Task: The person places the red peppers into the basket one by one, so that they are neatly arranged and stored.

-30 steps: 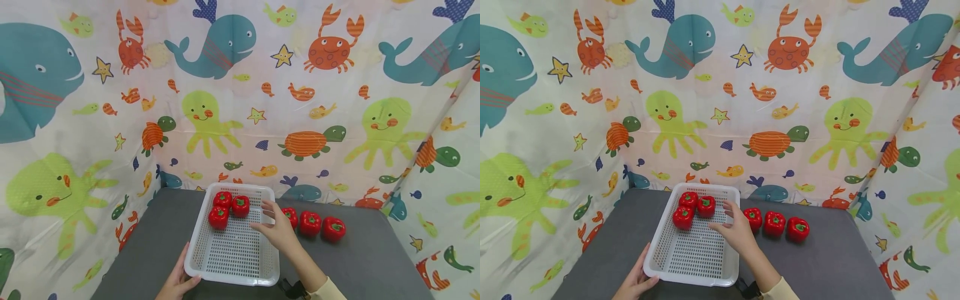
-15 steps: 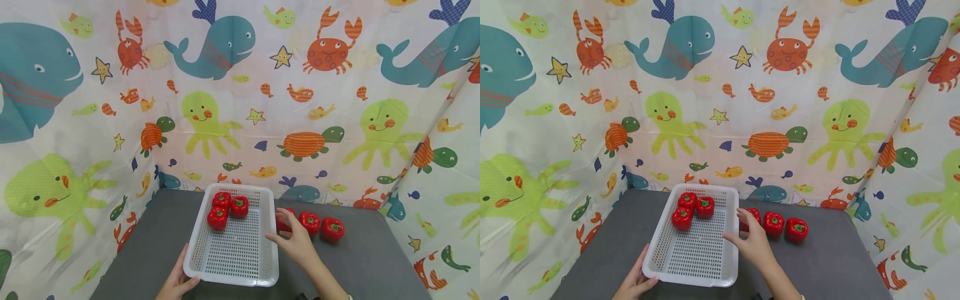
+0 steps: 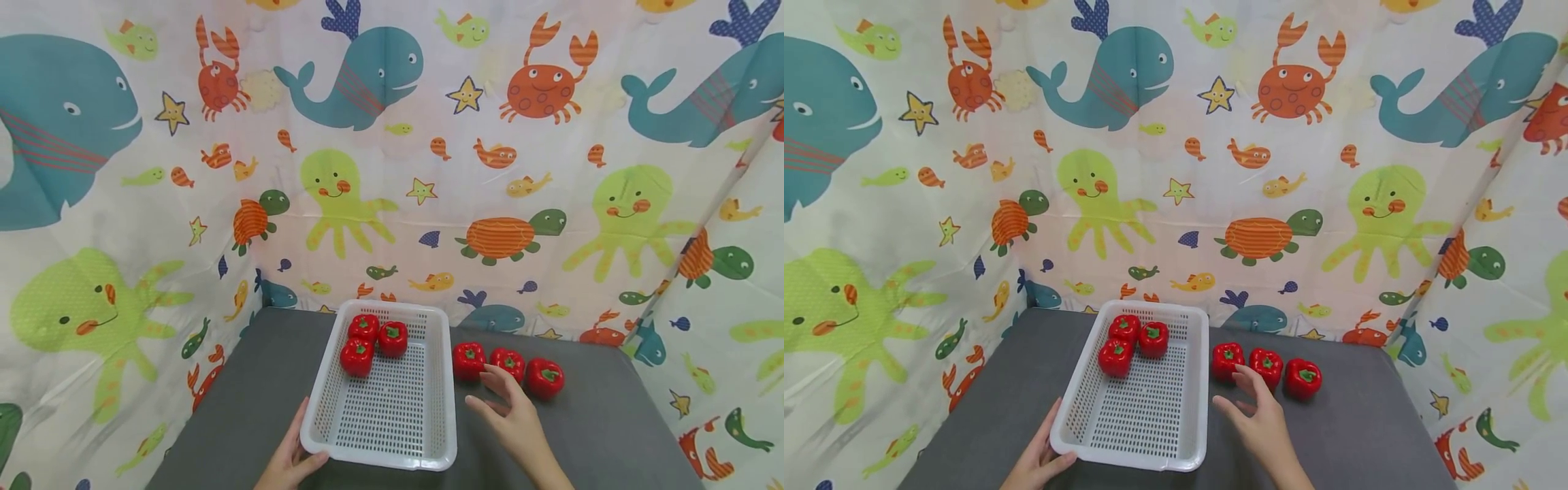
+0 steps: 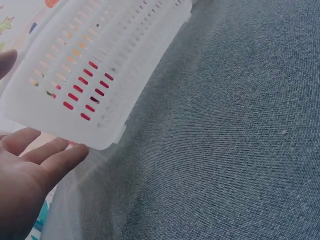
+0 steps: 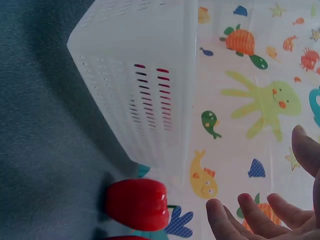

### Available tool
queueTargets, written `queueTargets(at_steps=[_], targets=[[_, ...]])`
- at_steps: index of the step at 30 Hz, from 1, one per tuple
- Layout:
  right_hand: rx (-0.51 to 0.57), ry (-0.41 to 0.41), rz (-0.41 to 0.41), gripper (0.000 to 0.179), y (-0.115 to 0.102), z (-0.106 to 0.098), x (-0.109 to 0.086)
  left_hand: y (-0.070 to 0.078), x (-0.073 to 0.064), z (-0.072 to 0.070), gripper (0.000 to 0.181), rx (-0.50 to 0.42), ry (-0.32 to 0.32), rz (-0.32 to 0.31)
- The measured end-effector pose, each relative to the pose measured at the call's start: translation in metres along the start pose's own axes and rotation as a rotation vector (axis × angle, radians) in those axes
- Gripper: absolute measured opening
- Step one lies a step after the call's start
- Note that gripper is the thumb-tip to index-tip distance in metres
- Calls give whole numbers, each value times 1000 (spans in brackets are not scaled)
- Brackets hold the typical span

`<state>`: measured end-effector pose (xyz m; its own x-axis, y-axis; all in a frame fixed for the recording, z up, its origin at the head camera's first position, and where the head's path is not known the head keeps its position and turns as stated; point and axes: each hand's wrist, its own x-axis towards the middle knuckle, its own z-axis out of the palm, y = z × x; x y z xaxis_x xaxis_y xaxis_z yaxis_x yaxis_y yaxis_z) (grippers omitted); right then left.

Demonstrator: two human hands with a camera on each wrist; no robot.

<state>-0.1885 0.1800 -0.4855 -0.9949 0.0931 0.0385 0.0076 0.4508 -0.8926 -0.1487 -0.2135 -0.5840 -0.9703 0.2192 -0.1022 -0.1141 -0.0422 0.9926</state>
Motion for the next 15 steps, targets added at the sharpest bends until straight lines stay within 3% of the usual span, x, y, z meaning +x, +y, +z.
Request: queueTargets(at_steps=[10, 15], targets=[[-49, 76, 27, 77, 19, -20, -7, -6, 3, 2, 107, 12, 50, 37], [-67, 156, 51, 78, 30, -33, -9, -7, 3, 2, 110, -13, 27, 24]])
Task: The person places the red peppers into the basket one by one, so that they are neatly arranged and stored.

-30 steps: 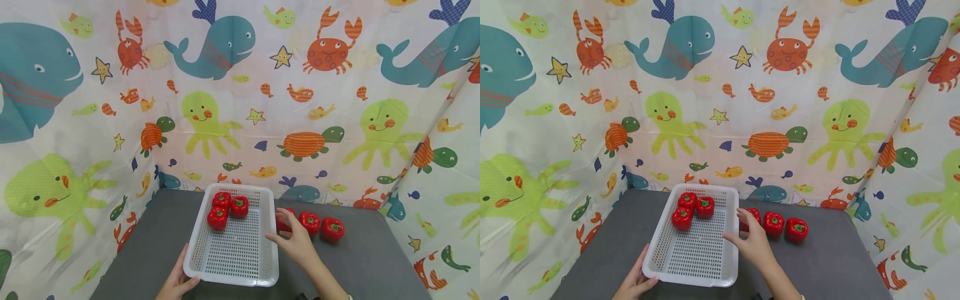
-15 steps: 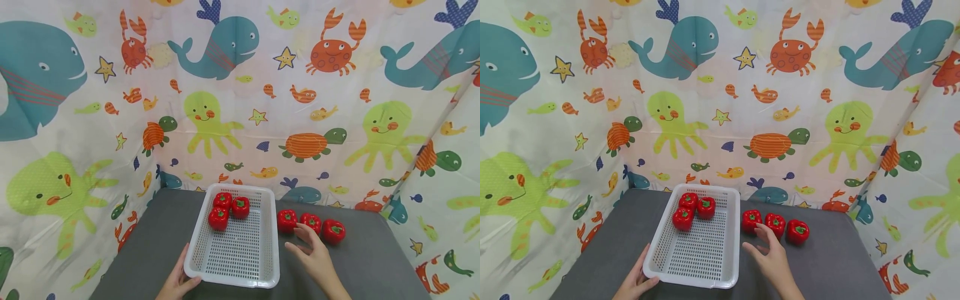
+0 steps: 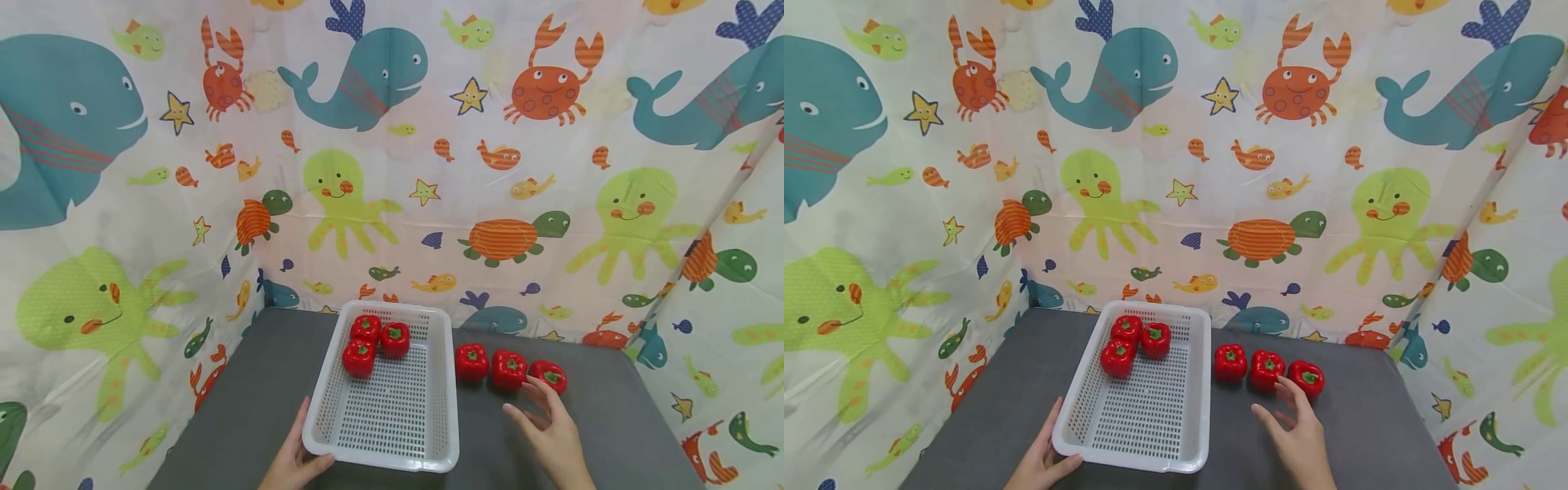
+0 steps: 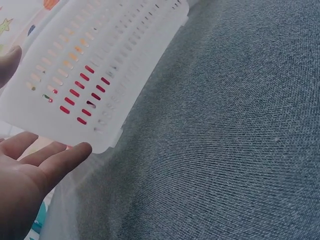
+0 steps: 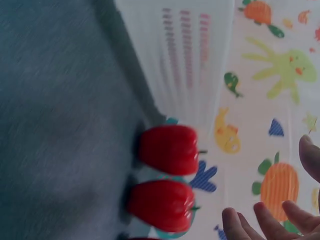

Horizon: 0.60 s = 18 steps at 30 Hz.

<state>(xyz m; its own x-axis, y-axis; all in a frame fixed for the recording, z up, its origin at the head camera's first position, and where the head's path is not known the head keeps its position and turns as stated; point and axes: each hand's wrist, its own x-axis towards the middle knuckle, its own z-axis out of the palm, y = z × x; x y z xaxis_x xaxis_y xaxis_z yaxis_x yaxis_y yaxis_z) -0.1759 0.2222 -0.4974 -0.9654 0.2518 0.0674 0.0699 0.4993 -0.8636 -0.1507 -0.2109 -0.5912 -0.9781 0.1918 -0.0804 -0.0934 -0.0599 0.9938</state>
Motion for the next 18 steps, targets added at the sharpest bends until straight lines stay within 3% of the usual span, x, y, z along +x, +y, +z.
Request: queueTargets(at_steps=[9, 18], targets=[[-19, 175, 61, 76, 28, -14, 6, 0, -3, 3, 116, -51, 3, -21], [-51, 285, 39, 86, 65, -23, 28, 3, -3, 4, 116, -48, 12, -35]])
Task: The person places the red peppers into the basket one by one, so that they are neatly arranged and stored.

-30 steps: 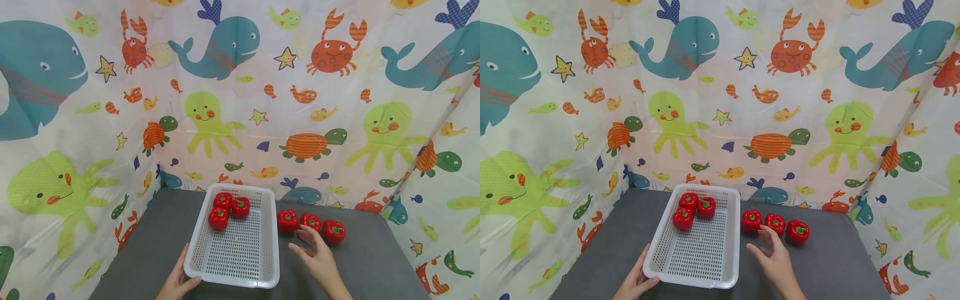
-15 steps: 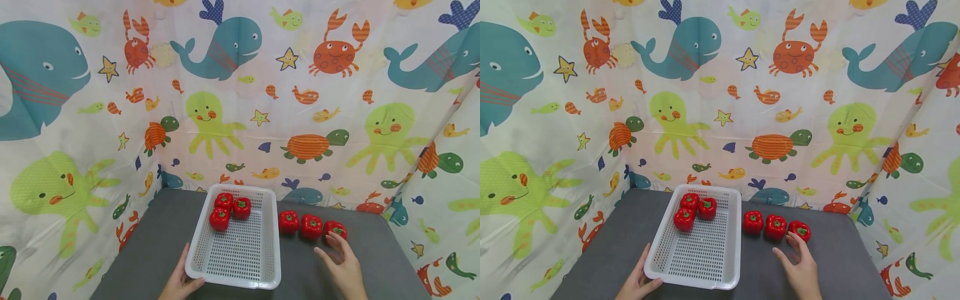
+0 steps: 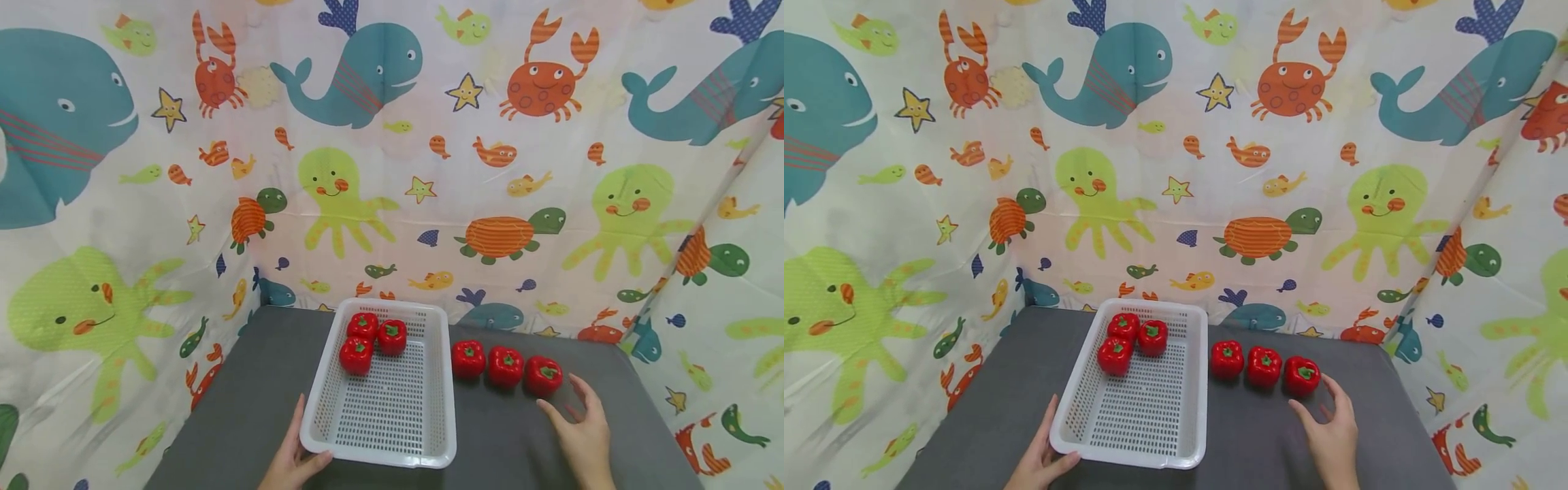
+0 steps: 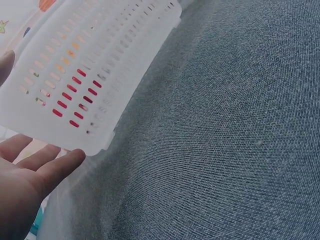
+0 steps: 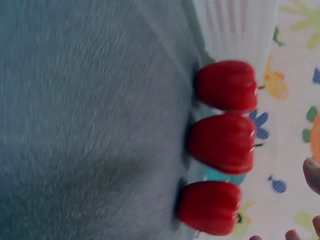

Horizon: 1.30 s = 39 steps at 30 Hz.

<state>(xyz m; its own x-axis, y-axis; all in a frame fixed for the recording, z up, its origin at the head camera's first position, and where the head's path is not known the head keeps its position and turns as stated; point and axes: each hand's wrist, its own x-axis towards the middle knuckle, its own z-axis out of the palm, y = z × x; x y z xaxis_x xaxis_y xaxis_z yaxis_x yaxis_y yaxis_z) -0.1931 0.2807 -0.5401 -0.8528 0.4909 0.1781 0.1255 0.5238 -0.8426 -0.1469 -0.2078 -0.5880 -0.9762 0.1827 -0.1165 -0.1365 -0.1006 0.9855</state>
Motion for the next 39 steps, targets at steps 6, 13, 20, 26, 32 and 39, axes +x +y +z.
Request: queueTargets(at_steps=[6, 13, 20, 26, 32, 39], targets=[[9, -37, 16, 95, 30, 8, 22, 3, 0, -4, 108, 8, 3, -4], [3, -74, 64, 97, 58, 13, 34, -1, 4, -5, 106, -1, -50, 3], [76, -137, 49, 99, 68, 17, 55, -2, 6, -3, 107, -6, -58, -7], [109, -228, 71, 102, 69, 20, 67, -2, 6, -3, 107, 6, -47, 8], [120, -239, 118, 94, 73, 22, 70, -1, 4, -2, 108, 13, -38, -1], [132, -173, 136, 86, 77, 27, 70, -2, 1, -2, 107, 21, -26, -5]])
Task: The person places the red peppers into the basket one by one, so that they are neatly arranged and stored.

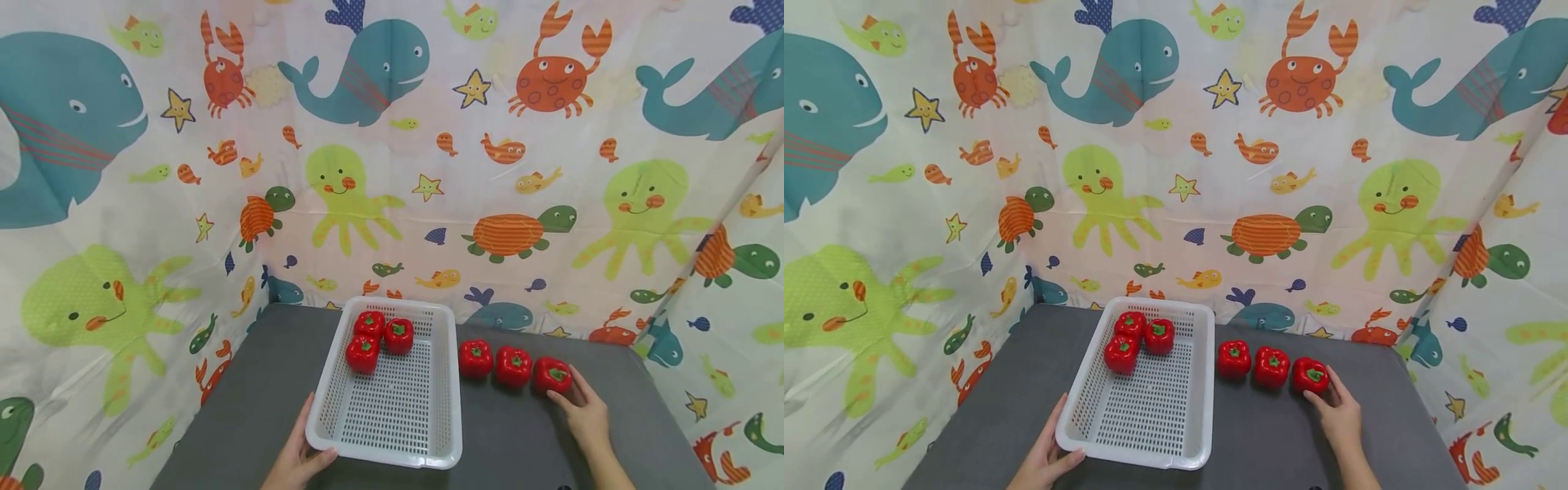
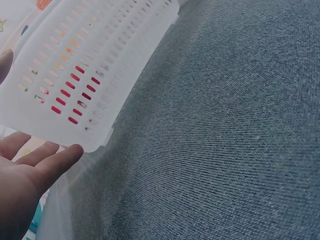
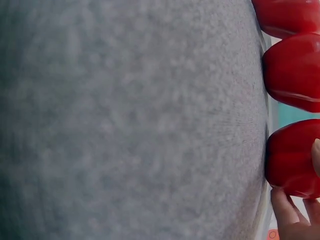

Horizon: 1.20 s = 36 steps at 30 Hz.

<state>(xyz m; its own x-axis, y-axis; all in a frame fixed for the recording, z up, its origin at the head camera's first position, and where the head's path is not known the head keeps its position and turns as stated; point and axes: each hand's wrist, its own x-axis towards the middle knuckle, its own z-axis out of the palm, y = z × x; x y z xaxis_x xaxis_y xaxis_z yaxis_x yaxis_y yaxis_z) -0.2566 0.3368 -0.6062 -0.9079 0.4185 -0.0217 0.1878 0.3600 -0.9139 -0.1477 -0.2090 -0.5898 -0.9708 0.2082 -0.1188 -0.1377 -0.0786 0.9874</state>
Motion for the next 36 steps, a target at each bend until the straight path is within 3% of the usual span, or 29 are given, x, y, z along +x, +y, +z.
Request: queueTargets(at_steps=[10, 16, 23, 31, 36], targets=[[-43, 177, -33, 79, 9, 0, -6, 0, -1, 1, 105, -14, -11, 30], [-114, 198, -52, 80, 2, -4, -15, 0, -1, 0, 105, -27, -6, 34], [-208, 243, -129, 78, -17, -7, -27, -1, 2, -1, 105, -38, -13, 26], [-158, 277, -214, 73, -47, -9, -44, -2, 2, 0, 106, -31, 15, 22], [-119, 263, -202, 73, -73, -9, -56, -1, 1, 0, 105, -18, 6, 20]])
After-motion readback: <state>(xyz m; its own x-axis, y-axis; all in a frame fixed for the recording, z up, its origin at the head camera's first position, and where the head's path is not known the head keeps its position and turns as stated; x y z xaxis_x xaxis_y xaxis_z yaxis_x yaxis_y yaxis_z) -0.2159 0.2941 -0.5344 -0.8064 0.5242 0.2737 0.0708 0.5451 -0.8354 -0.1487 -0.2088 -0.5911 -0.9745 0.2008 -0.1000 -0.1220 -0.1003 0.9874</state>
